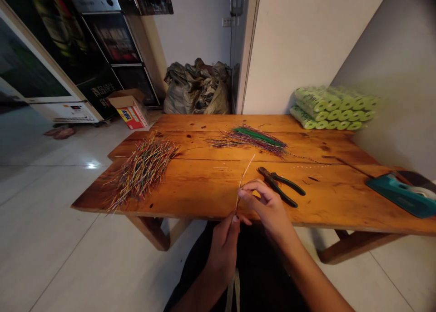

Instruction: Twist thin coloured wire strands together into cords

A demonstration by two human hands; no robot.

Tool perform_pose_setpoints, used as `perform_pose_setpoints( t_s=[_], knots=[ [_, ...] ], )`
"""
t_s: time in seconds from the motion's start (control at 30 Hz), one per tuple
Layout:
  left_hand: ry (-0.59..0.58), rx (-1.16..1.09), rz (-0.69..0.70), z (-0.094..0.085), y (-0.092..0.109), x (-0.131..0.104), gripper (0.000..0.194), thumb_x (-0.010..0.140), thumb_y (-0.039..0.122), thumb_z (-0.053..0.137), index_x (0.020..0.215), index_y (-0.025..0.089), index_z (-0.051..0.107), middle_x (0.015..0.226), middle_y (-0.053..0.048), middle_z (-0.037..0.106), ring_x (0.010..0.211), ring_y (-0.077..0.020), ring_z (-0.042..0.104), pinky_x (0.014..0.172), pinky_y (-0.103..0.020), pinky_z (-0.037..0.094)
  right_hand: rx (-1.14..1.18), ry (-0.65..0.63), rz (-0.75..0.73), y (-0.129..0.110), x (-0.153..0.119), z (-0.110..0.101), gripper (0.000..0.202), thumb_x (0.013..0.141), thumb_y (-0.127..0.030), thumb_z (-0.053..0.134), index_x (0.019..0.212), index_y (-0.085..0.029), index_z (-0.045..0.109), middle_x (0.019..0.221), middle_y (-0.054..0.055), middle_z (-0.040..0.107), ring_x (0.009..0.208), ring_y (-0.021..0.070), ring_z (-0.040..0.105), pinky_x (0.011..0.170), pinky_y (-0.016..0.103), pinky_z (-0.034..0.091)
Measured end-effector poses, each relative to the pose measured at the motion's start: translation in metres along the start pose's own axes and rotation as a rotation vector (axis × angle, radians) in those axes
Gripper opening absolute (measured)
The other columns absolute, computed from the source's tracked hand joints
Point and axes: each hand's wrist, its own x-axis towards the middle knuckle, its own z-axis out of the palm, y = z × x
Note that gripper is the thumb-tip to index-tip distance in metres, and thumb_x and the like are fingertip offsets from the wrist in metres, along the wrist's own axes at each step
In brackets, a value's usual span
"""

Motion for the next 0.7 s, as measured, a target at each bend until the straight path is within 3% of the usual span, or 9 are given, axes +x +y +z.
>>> perform_pose_setpoints(
  t_s=[0.13, 0.23, 0.3, 0.4, 0.47, 0.57, 0.63, 0.7],
  knots=[
    [-0.033, 0.167, 0.071, 0.001, -0.003, -0.001, 0.030, 0.083, 0.043, 0.051, 0.072, 0.019, 0.066, 0.054, 0.003, 0.038, 0.049, -0.0119, 0.026, 0.048, -0.025, 0.019, 0.031, 0.014, 0.059, -0.006, 0.005, -0.003, 0.011, 0.071, -0.031, 0.067, 0.071, -0.021, 0.063, 0.075, -0.001, 0.051, 0.070, 0.0128, 0.047, 0.057, 0.023, 0.035],
    [-0.041, 0.226, 0.051, 0.002, -0.005, 0.001, 0.037, 0.082, 0.049, 0.048, 0.071, 0.017, 0.064, 0.053, 0.005, 0.033, 0.048, -0.0101, 0.024, 0.046, -0.024, 0.018, 0.056, 0.025, 0.083, -0.005, 0.007, -0.003, 0.013, 0.069, -0.033, 0.069, 0.071, -0.021, 0.064, 0.074, -0.002, 0.053, 0.068, 0.0123, 0.047, 0.055, 0.023, 0.034],
    [-0.053, 0.162, -0.001, 0.002, -0.005, 0.004, 0.040, 0.081, 0.052, 0.049, 0.069, 0.016, 0.061, 0.052, 0.006, 0.029, 0.047, -0.0086, 0.021, 0.044, -0.023, 0.016, 0.111, 0.026, 0.120, -0.004, 0.007, -0.004, 0.012, 0.070, -0.034, 0.068, 0.076, -0.023, 0.066, 0.081, -0.001, 0.059, 0.069, 0.0122, 0.048, 0.056, 0.023, 0.036],
    [-0.086, -0.043, -0.089, 0.002, -0.002, 0.007, 0.038, 0.080, 0.049, 0.052, 0.067, 0.014, 0.059, 0.052, 0.008, 0.023, 0.046, -0.0070, 0.015, 0.042, -0.021, 0.014, 0.218, 0.032, 0.223, -0.002, 0.005, -0.006, 0.023, 0.075, -0.035, 0.063, 0.098, -0.030, 0.066, 0.102, -0.001, 0.064, 0.081, 0.0133, 0.053, 0.064, 0.024, 0.040],
    [-0.114, -0.153, -0.126, 0.002, 0.001, 0.007, 0.034, 0.080, 0.045, 0.055, 0.066, 0.014, 0.058, 0.053, 0.008, 0.021, 0.046, -0.0066, 0.012, 0.042, -0.019, 0.012, 0.268, -0.041, 0.313, 0.001, 0.002, -0.008, 0.031, 0.078, -0.037, 0.061, 0.108, -0.031, 0.063, 0.110, 0.001, 0.063, 0.093, 0.0153, 0.055, 0.072, 0.026, 0.042],
    [-0.159, -0.253, -0.165, 0.001, 0.002, 0.007, 0.030, 0.081, 0.040, 0.055, 0.066, 0.013, 0.058, 0.053, 0.008, 0.021, 0.046, -0.0066, 0.010, 0.041, -0.018, 0.011, 0.317, -0.279, 0.414, 0.008, -0.004, -0.007, 0.033, 0.081, -0.041, 0.056, 0.106, -0.023, 0.065, 0.104, 0.007, 0.067, 0.096, 0.0188, 0.057, 0.077, 0.030, 0.043],
    [-0.177, -0.282, -0.186, 0.000, 0.001, 0.007, 0.030, 0.082, 0.039, 0.054, 0.066, 0.014, 0.058, 0.053, 0.008, 0.020, 0.046, -0.0066, 0.010, 0.041, -0.017, 0.011, 0.319, -0.376, 0.430, 0.013, -0.008, -0.004, 0.032, 0.082, -0.041, 0.055, 0.100, -0.018, 0.067, 0.093, 0.007, 0.070, 0.081, 0.0167, 0.061, 0.071, 0.028, 0.046],
    [-0.199, -0.255, -0.219, -0.003, 0.000, 0.006, 0.032, 0.083, 0.040, 0.051, 0.065, 0.014, 0.057, 0.051, 0.008, 0.020, 0.044, -0.0063, 0.012, 0.041, -0.017, 0.014, 0.301, -0.393, 0.430, 0.017, -0.011, -0.001, 0.027, 0.081, -0.038, 0.057, 0.092, -0.016, 0.069, 0.078, 0.003, 0.069, 0.057, 0.0098, 0.057, 0.057, 0.023, 0.044]
  ],
)
